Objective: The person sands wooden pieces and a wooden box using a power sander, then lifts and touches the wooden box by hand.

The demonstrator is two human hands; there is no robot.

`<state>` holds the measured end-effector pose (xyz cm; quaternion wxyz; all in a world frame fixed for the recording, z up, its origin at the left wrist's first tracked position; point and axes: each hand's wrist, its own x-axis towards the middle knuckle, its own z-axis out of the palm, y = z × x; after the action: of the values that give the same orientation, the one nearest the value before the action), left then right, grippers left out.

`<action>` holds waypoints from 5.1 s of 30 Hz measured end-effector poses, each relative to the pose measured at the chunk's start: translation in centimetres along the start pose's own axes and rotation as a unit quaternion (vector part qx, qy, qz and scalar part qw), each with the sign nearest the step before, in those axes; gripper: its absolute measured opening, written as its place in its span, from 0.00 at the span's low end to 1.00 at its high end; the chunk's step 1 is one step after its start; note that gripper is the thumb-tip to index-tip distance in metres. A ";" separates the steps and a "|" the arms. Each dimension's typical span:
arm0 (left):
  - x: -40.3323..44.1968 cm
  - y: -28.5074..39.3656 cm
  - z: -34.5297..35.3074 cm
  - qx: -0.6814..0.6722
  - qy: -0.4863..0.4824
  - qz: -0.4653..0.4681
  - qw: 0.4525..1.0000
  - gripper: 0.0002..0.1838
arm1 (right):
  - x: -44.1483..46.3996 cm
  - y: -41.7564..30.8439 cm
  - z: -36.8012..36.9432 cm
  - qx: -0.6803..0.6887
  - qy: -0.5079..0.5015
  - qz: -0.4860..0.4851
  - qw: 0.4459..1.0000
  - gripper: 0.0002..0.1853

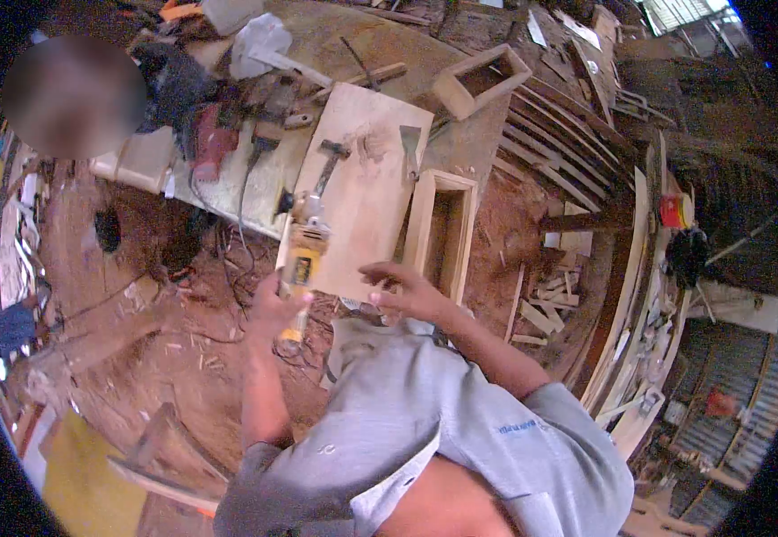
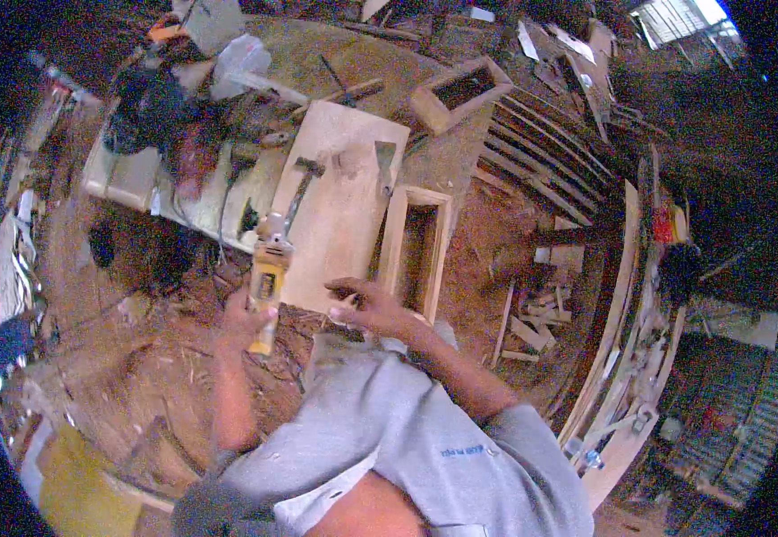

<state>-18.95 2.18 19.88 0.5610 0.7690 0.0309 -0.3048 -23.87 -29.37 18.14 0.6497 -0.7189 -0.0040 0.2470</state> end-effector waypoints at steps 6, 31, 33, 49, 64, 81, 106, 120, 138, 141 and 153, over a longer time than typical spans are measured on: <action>-4.3 4.7 12.0 0.073 -0.049 -0.039 0.995 0.43 | -0.6 0.4 2.4 0.300 -0.049 -0.012 0.953 0.34; -12.2 2.1 48.1 0.076 0.279 0.202 0.936 0.21 | -19.0 6.5 -18.8 0.468 0.168 0.097 0.862 0.11; -13.3 1.3 48.7 0.006 0.255 0.172 0.952 0.21 | -20.4 6.3 -18.1 0.465 0.155 0.099 0.866 0.11; -12.8 -1.5 51.6 -0.036 0.162 0.056 0.985 0.43 | -23.0 6.1 -17.5 -0.155 0.081 0.027 0.984 0.28; -2.6 -13.0 50.0 -0.608 0.424 0.081 0.667 0.14 | -16.9 7.3 -21.2 -0.512 -0.156 -0.027 0.844 0.52; 0.8 -3.9 48.7 -0.219 0.508 -0.047 0.832 0.22 | -10.7 3.4 -27.0 -0.503 -0.073 -0.021 0.861 0.53; 0.3 -4.6 47.8 -0.128 0.461 -0.108 0.871 0.22 | -0.9 4.2 -36.1 -0.481 0.039 -0.016 0.875 0.33; 0.7 -7.7 48.2 -0.265 0.477 0.030 0.838 0.18 | -1.6 8.5 -35.4 -0.430 0.030 -0.086 0.898 0.37; 0.1 -11.7 49.4 -0.401 0.445 0.026 0.800 0.19 | -14.6 6.0 -20.6 -0.538 -0.168 -0.032 0.826 0.47; 0.1 -12.2 49.8 -0.432 0.441 0.028 0.786 0.19 | -14.5 5.4 -21.1 -0.548 -0.134 -0.012 0.825 0.46; 0.1 -10.3 48.8 -0.443 0.399 0.006 0.803 0.29 | -14.1 7.1 -21.3 -0.536 -0.139 -0.037 0.832 0.49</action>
<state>-44.06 -37.05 2.09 0.7806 0.4907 0.3790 0.0791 -30.78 -54.92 17.16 0.1636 -0.9117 -0.2532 0.2792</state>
